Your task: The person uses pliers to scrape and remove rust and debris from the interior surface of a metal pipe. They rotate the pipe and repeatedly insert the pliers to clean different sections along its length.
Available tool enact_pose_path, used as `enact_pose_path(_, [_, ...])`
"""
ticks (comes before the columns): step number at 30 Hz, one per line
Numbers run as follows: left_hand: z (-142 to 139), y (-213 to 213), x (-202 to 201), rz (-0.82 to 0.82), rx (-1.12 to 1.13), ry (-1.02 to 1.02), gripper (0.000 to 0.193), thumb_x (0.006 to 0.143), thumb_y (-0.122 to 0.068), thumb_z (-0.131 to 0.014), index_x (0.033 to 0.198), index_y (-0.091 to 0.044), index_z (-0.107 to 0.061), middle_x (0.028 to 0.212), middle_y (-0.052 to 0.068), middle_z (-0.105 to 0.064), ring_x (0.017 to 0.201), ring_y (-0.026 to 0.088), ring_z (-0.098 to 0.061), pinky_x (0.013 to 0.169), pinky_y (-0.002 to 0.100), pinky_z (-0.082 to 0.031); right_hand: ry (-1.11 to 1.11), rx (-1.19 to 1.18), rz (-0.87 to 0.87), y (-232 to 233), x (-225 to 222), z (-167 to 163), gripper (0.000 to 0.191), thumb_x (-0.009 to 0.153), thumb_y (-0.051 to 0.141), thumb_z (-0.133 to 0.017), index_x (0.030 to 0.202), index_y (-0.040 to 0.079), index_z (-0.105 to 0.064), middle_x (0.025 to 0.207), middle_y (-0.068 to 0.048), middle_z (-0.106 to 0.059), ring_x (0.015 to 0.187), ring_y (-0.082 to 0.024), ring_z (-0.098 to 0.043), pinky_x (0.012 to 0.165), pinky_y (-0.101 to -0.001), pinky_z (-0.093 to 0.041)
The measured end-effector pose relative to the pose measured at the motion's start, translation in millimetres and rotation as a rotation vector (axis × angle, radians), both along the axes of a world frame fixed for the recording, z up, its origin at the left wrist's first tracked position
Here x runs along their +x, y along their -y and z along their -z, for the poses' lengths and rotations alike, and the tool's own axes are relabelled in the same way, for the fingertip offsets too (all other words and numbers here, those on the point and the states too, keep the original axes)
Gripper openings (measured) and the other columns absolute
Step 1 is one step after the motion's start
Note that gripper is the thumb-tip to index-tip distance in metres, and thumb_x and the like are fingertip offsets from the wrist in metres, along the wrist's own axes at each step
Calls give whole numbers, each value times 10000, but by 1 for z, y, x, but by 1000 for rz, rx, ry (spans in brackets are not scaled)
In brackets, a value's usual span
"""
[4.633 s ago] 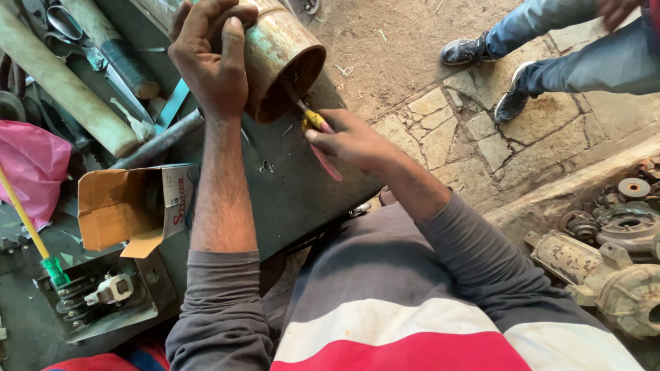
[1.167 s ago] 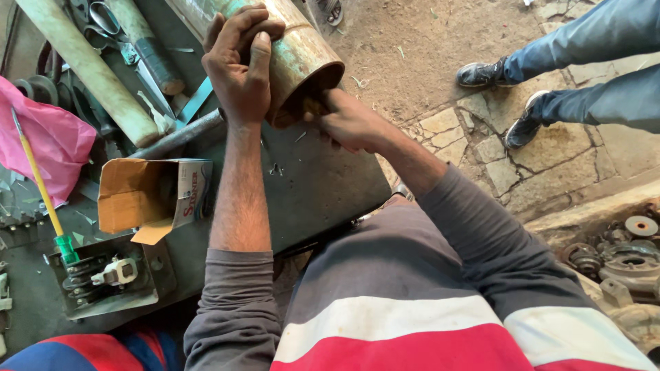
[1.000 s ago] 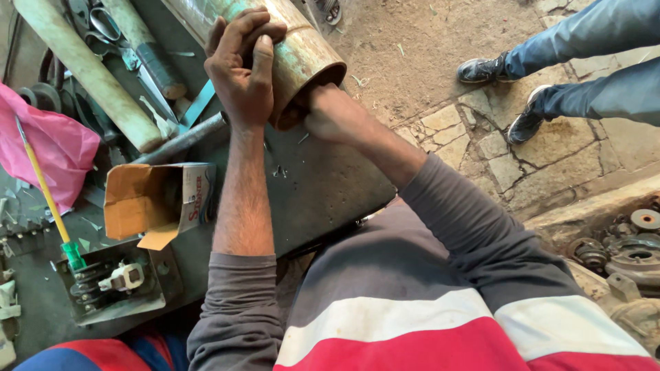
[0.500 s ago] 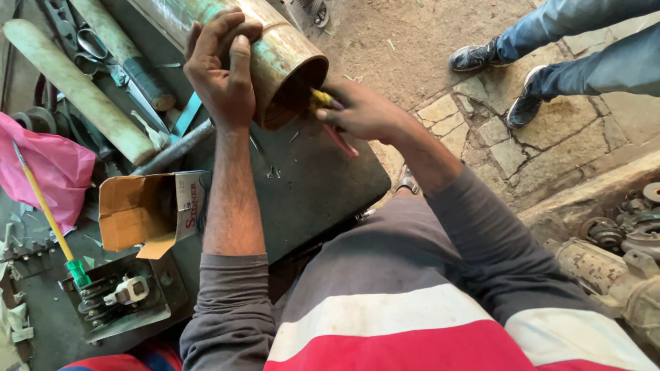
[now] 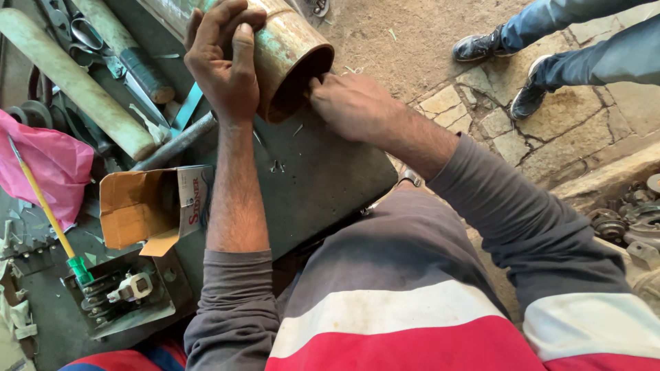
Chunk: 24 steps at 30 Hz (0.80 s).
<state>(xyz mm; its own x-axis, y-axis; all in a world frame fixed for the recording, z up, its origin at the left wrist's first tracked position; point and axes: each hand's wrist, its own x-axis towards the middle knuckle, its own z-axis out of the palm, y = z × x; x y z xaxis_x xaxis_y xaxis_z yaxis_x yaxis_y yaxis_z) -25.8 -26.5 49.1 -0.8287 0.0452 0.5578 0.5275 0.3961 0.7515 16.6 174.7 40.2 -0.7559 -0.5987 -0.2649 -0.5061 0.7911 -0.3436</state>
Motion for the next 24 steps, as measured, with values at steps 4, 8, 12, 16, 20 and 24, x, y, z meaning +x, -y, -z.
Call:
enact_pose_path(4, [2,1,0,5,1,-8,219,1020,-67,-590,1196,-17,-711,1043,52,-847,1079,140,-783,1267,369,-227,-33,96,-21,9,-3,-9,283,1071,135,-461,1256,-22,-608,1003,-178,-704,772,-278,-711,592,-405,-604])
enact_pose_path(8, [5,2,0,13,15,2,228,1024,-70,-588,1215,-14,-700,1055,53,-841,1083,149,-783,1270,383,-213,-74,278,-151,10,-6,-11,270,980,61,-550,1226,-24,-621,1055,-188,-682,739,-209,-726,548,-338,-627])
enact_pose_path(12, [6,2,-3,17,19,-43,234,1015,-63,-590,1201,-3,-718,1051,61,-844,1096,161,-773,1273,382,-252,69,54,-141,-2,-22,4,219,1113,99,-507,1222,-15,-659,1041,-204,-723,848,-273,-737,684,-384,-627])
enact_pose_path(16, [4,0,-3,46,60,-35,247,997,-56,-588,1195,17,-717,1052,76,-836,1116,164,-759,1267,389,-252,-12,-279,-107,-15,-29,23,260,907,181,-696,1085,-7,-685,1037,-219,-705,1006,-382,-674,838,-483,-562])
enact_pose_path(20, [3,0,-1,-1,-5,-23,233,995,-43,-586,1172,11,-728,1039,66,-844,1161,164,-725,1261,389,-242,214,-362,37,-21,-24,26,265,922,187,-668,1134,28,-660,1062,-212,-694,1029,-398,-655,834,-500,-534])
enact_pose_path(24, [3,-1,-3,20,29,-43,236,995,-48,-591,1177,7,-732,1046,69,-841,1131,150,-741,1261,385,-259,248,-342,46,-30,-22,13,183,896,160,-673,1032,38,-684,1004,-140,-726,1006,-315,-697,815,-456,-541])
